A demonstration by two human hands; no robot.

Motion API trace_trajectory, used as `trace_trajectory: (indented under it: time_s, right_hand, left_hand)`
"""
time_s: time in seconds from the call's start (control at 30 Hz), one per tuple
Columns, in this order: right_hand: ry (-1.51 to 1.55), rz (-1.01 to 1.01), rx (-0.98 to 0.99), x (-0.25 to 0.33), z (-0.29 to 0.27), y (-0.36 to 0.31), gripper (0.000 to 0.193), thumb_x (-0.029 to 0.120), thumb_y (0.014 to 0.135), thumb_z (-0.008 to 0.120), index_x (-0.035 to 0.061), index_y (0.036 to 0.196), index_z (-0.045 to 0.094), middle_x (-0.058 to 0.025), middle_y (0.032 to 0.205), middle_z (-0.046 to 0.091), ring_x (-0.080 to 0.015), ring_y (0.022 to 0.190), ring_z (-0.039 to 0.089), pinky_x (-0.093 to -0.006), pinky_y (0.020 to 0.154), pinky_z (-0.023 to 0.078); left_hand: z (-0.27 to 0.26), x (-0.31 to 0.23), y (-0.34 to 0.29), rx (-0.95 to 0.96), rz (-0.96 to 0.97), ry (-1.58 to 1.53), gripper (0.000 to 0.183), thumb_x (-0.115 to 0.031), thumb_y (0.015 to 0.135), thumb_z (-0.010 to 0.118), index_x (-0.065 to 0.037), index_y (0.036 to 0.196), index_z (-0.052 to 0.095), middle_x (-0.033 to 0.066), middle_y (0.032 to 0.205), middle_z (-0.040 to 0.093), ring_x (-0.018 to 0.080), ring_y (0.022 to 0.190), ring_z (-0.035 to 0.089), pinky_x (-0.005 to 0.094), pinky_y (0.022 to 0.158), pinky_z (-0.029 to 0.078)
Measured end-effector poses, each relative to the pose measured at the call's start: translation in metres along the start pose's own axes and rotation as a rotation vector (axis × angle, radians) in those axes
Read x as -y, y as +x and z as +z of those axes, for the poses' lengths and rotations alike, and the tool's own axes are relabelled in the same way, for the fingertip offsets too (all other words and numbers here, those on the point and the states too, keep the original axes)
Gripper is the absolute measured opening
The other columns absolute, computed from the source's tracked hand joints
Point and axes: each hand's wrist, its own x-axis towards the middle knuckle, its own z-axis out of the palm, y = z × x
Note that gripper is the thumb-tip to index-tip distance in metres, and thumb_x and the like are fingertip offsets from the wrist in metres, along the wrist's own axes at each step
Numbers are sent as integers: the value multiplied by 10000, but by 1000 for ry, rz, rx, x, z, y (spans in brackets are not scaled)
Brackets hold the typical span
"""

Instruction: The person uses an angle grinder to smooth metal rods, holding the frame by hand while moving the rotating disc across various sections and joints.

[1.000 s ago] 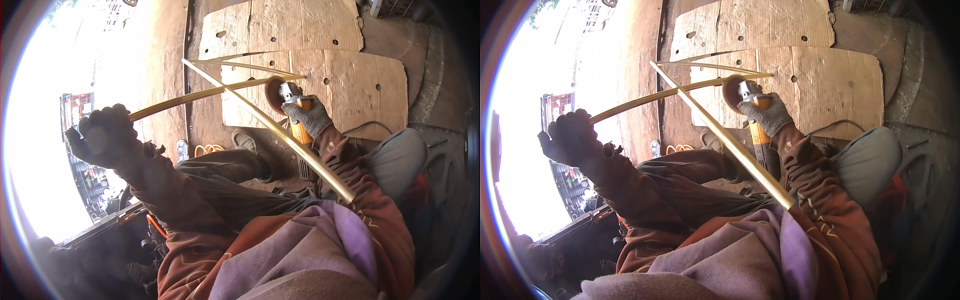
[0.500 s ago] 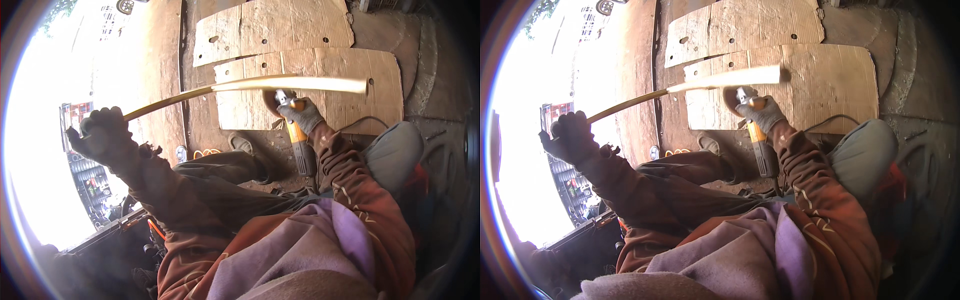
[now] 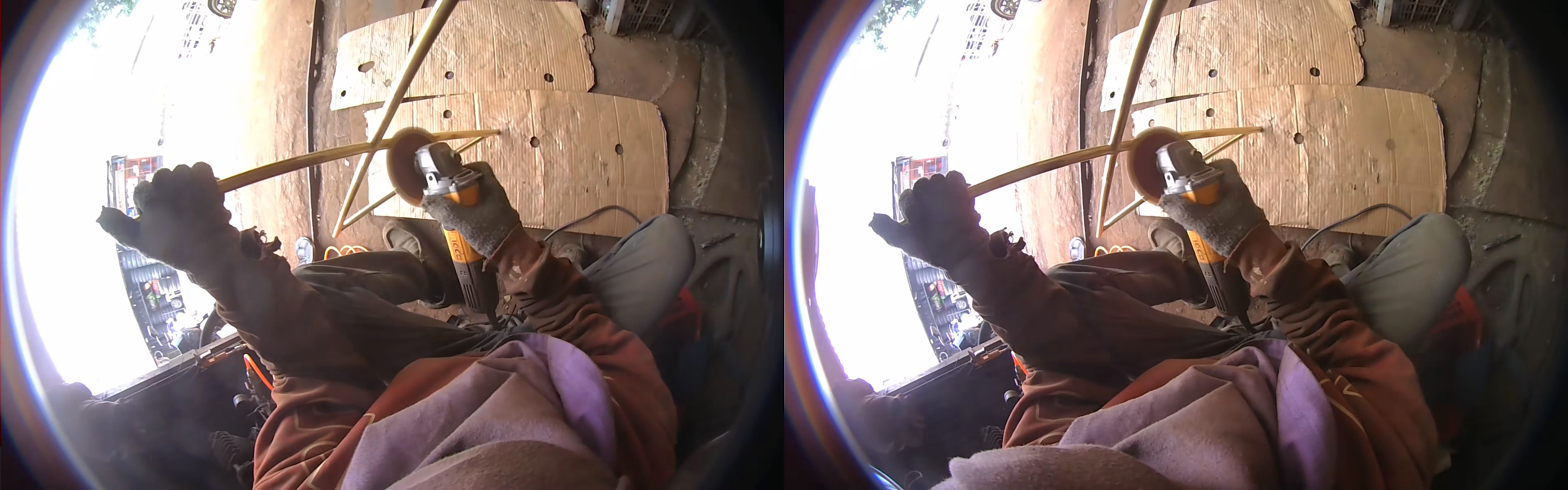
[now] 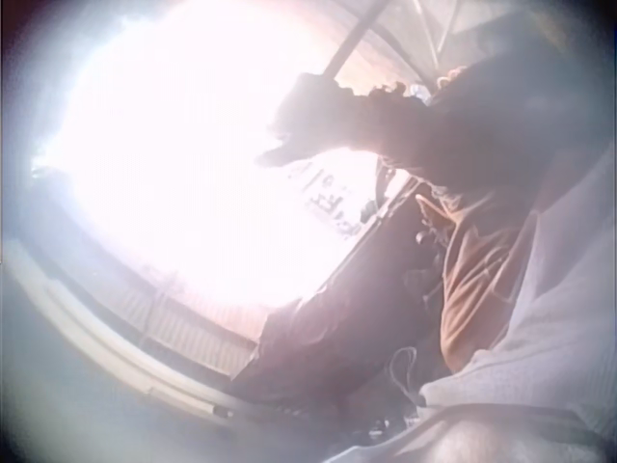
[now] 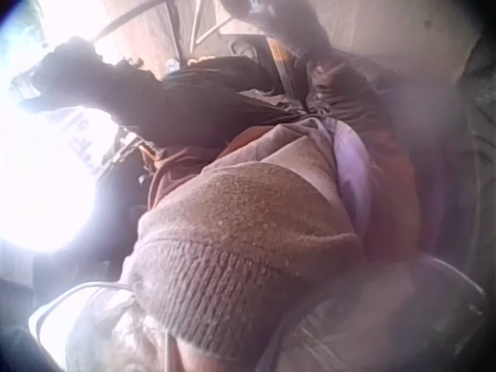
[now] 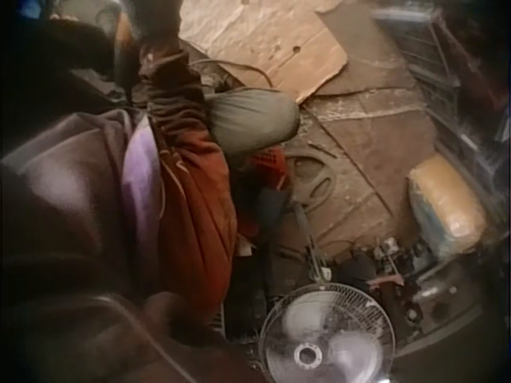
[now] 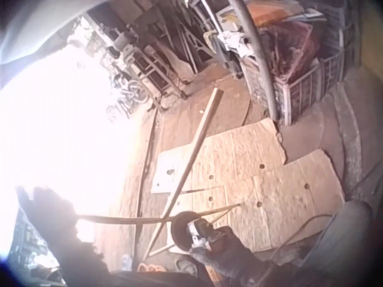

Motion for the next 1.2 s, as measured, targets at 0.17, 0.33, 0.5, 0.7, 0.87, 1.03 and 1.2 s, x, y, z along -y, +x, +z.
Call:
trace_trajectory:
  time_s: [0.17, 0.33, 0.5, 0.7, 0.87, 1.03, 1.2]
  right_hand:
    - [-42, 86, -57, -9, -16, 4, 526, 144, 732, 838, 18, 1055, 443, -120, 948, 633, -134, 786, 645, -263, 653, 554]
    - [190, 96, -7, 2, -4, -5, 468, 97, 763, 805, 6, 1051, 447, -109, 920, 641, -141, 754, 650, -267, 617, 556]
    - [113, 105, -73, -25, -23, 11, 394, 91, 788, 788, 33, 1050, 499, -79, 886, 653, -133, 721, 652, -267, 606, 549]
    - [176, 146, 36, -17, -16, 7, 398, 75, 801, 767, 37, 1069, 477, -113, 931, 659, -173, 770, 676, -285, 639, 577]
    - [254, 45, 148, -13, 6, 3, 390, 41, 809, 743, 38, 1086, 469, -100, 893, 645, -174, 743, 668, -287, 606, 560]
    - [309, 241, 26, -20, -16, 10, 222, 143, 810, 755, 18, 955, 642, -64, 773, 662, -131, 663, 646, -266, 619, 547]
    - [352, 90, 36, -1, 31, -3, 304, 163, 806, 775, 29, 990, 573, -72, 864, 649, -120, 676, 635, -262, 571, 539]
  left_hand:
    - [8, -1, -1, 4, 19, 42, 688, -744, 862, 343, -176, 535, 550, -25, 588, 502, 140, 571, 410, 345, 595, 338]
    - [15, 5, 1, -59, 53, 96, 682, -747, 862, 348, -165, 546, 511, -32, 594, 490, 142, 518, 379, 334, 534, 323]
    - [-2, 6, -1, 49, 93, 21, 600, -691, 917, 299, -183, 665, 495, -8, 603, 483, 162, 482, 375, 324, 498, 333]
    - [-46, -4, -9, -178, 180, 164, 398, -595, 974, 266, -267, 928, 488, 30, 650, 477, 174, 473, 397, 334, 485, 371]
    - [-29, 9, -11, -329, 225, 438, 334, -563, 982, 296, -279, 1031, 464, 34, 647, 440, 183, 474, 382, 384, 498, 398]
    - [-28, -2, -14, -262, 69, 267, 633, -661, 941, 228, -124, 654, 402, 20, 621, 396, 180, 480, 330, 332, 458, 347]
    - [18, 12, -9, -550, 49, 303, 682, -722, 903, 202, -150, 544, 289, 9, 574, 345, 180, 482, 304, 336, 465, 329]
